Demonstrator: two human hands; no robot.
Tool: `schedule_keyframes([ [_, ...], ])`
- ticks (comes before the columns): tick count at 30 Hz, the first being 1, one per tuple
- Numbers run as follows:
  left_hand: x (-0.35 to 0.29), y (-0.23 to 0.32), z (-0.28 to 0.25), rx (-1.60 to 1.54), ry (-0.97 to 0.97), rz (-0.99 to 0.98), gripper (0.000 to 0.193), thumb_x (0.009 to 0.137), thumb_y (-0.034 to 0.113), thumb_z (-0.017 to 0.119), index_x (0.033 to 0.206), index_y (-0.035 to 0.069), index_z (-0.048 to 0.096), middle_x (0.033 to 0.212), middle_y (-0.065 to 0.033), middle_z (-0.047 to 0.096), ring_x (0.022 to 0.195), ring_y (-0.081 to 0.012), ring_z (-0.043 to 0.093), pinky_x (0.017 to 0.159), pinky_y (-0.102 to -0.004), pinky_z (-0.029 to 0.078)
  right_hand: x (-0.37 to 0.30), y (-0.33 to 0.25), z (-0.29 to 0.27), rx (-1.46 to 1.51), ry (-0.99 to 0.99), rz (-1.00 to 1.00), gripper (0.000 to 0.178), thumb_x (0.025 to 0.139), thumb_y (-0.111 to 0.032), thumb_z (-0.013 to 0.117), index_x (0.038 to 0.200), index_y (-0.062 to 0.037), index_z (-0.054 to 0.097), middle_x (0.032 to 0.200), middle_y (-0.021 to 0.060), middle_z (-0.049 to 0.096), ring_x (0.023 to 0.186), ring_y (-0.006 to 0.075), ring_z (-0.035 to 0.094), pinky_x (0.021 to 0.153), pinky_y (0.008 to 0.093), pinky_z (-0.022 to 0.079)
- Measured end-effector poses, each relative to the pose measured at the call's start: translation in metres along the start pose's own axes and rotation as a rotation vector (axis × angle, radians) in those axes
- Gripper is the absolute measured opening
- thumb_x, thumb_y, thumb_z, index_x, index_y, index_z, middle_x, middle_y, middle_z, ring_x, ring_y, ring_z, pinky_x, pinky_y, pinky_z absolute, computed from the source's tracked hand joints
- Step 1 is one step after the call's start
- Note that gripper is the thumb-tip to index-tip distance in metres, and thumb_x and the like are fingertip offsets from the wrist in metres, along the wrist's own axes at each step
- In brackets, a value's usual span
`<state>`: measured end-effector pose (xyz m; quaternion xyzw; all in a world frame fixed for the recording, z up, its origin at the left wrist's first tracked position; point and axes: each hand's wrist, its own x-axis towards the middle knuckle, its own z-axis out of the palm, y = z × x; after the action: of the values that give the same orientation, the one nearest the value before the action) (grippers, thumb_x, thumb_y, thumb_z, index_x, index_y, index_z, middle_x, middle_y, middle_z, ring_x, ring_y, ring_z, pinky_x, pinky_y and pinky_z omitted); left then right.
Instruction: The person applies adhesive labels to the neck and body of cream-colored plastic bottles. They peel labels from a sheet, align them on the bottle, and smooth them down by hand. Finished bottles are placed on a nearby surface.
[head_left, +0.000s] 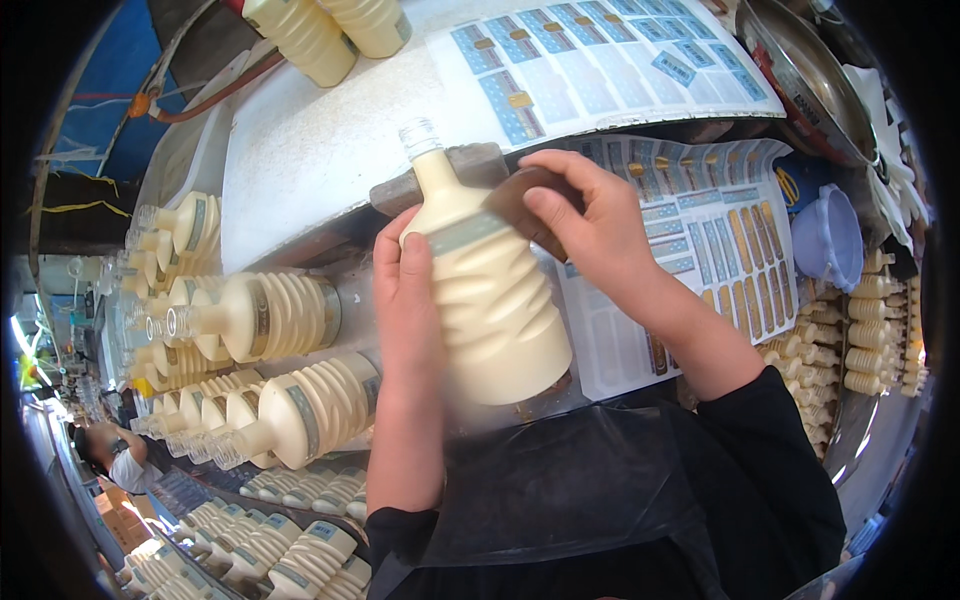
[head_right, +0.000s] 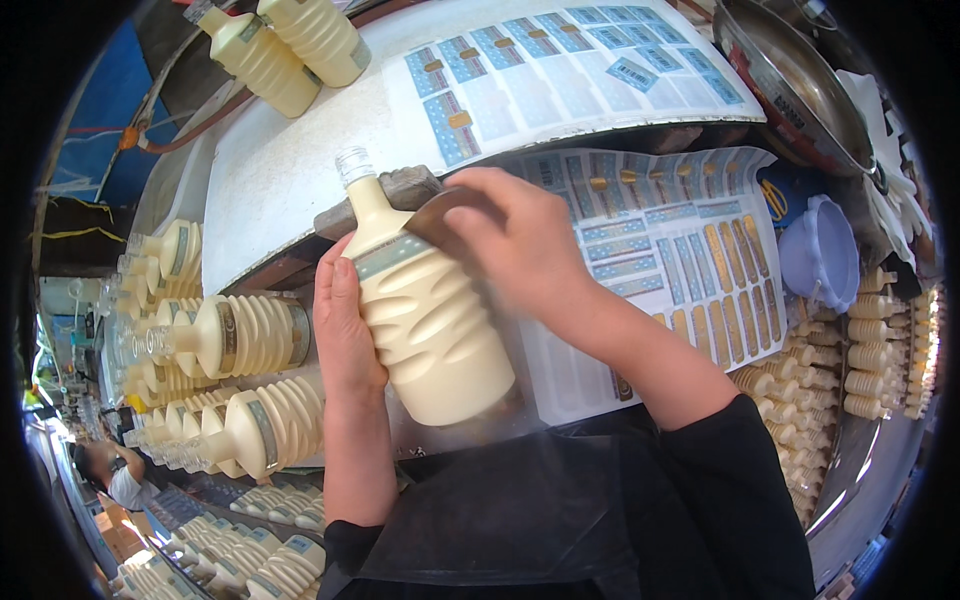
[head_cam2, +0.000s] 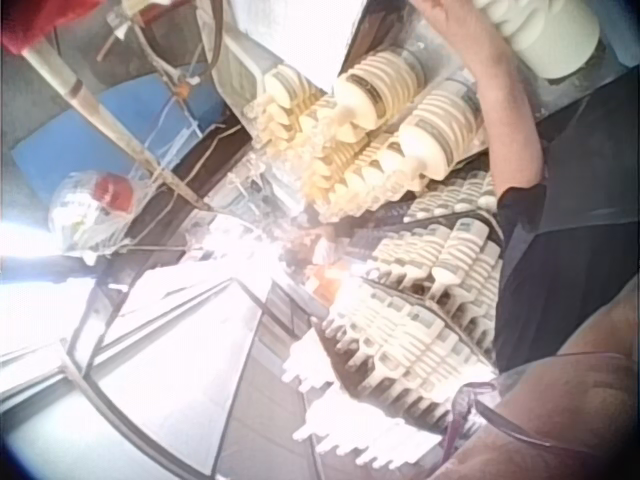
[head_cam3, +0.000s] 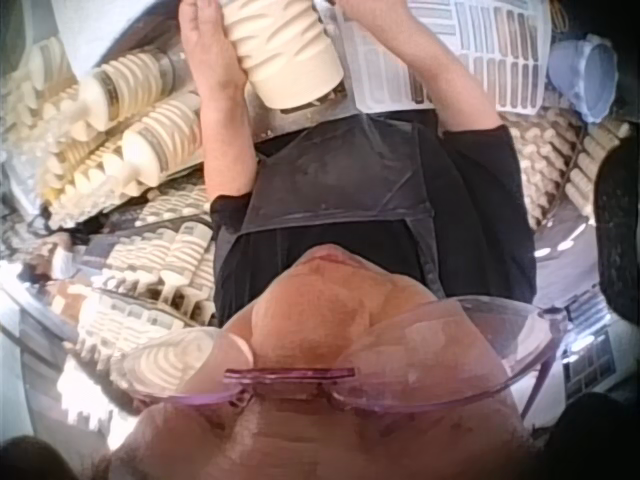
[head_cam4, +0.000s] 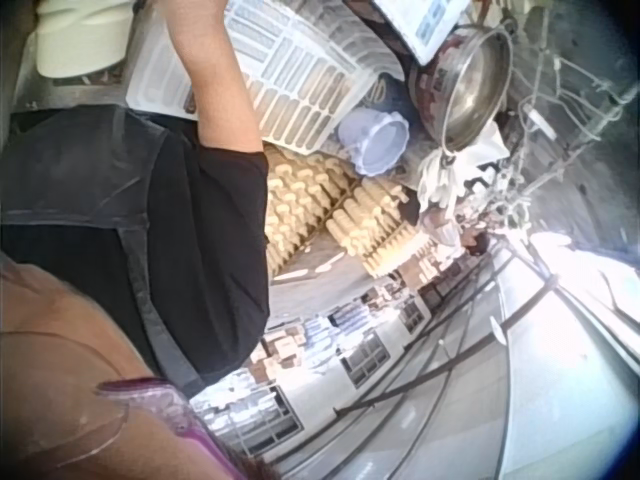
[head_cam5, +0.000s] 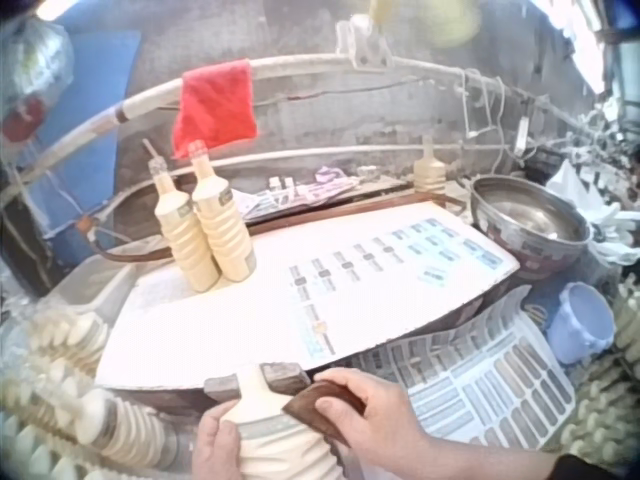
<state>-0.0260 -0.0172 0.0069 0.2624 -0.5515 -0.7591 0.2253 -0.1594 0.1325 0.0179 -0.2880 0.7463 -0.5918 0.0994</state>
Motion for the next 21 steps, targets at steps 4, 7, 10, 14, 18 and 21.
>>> schedule_keyframes([
  [4,0.002,-0.001,-0.003,-0.057,0.006,0.000,0.039,0.111,0.030,0.047,0.136,0.000,0.056,0.123,-0.0141,0.069,0.110,-0.0203,0.068,0.096,-0.0367,0.057,-0.007,0.001,-0.003,-0.105,0.137,-0.169,0.024,0.090,-0.004,0.075,0.114,-0.0013,0.072,0.102,0.0089,0.075,0.089,0.0138,0.070,0.079,0.0286,0.056],
  [7,0.000,0.001,0.000,-0.132,0.022,-0.024,0.036,0.111,0.027,0.048,0.136,0.002,0.057,0.119,-0.0101,0.068,0.105,-0.0134,0.064,0.094,-0.0307,0.053,-0.020,-0.008,0.005,-0.221,0.092,-0.560,0.022,0.080,-0.002,0.075,0.102,-0.0051,0.074,0.099,0.0129,0.076,0.086,0.0285,0.074,0.075,0.0350,0.058],
  [10,0.001,0.002,0.000,-0.146,0.024,-0.017,0.037,0.112,0.027,0.046,0.137,0.001,0.057,0.120,-0.0102,0.068,0.105,-0.0134,0.065,0.093,-0.0305,0.054,-0.025,-0.014,0.009,-0.269,0.048,-0.820,0.027,0.072,-0.001,0.075,0.098,-0.0066,0.074,0.095,0.0086,0.076,0.082,0.0251,0.074,0.068,0.0356,0.056],
  [14,-0.001,0.005,0.002,-0.225,0.017,-0.075,0.041,0.114,0.027,0.039,0.139,-0.001,0.055,0.127,-0.0149,0.067,0.113,-0.0218,0.066,0.100,-0.0372,0.055,-0.012,-0.014,0.000,-0.429,0.101,-0.858,0.027,0.073,-0.003,0.073,0.099,-0.0056,0.074,0.093,0.0083,0.075,0.080,0.0242,0.073,0.064,0.0338,0.054],
  [18,-0.004,0.012,0.005,-0.282,0.060,-0.132,0.043,0.114,0.028,0.034,0.140,0.000,0.055,0.131,-0.0140,0.064,0.118,-0.0224,0.063,0.102,-0.0389,0.052,-0.023,-0.034,0.005,-0.387,-0.032,-0.903,0.026,0.074,-0.007,0.072,0.099,-0.0055,0.074,0.096,0.0085,0.074,0.083,0.0235,0.073,0.066,0.0344,0.053],
  [21,-0.009,0.019,0.011,-0.311,0.068,-0.155,0.046,0.115,0.030,0.030,0.141,0.002,0.055,0.132,-0.0118,0.064,0.120,-0.0216,0.061,0.104,-0.0384,0.049,-0.013,-0.044,0.007,-0.472,-0.007,-0.931,0.026,0.074,-0.009,0.071,0.100,-0.0054,0.074,0.095,0.0064,0.073,0.082,0.0215,0.072,0.067,0.0339,0.053],
])
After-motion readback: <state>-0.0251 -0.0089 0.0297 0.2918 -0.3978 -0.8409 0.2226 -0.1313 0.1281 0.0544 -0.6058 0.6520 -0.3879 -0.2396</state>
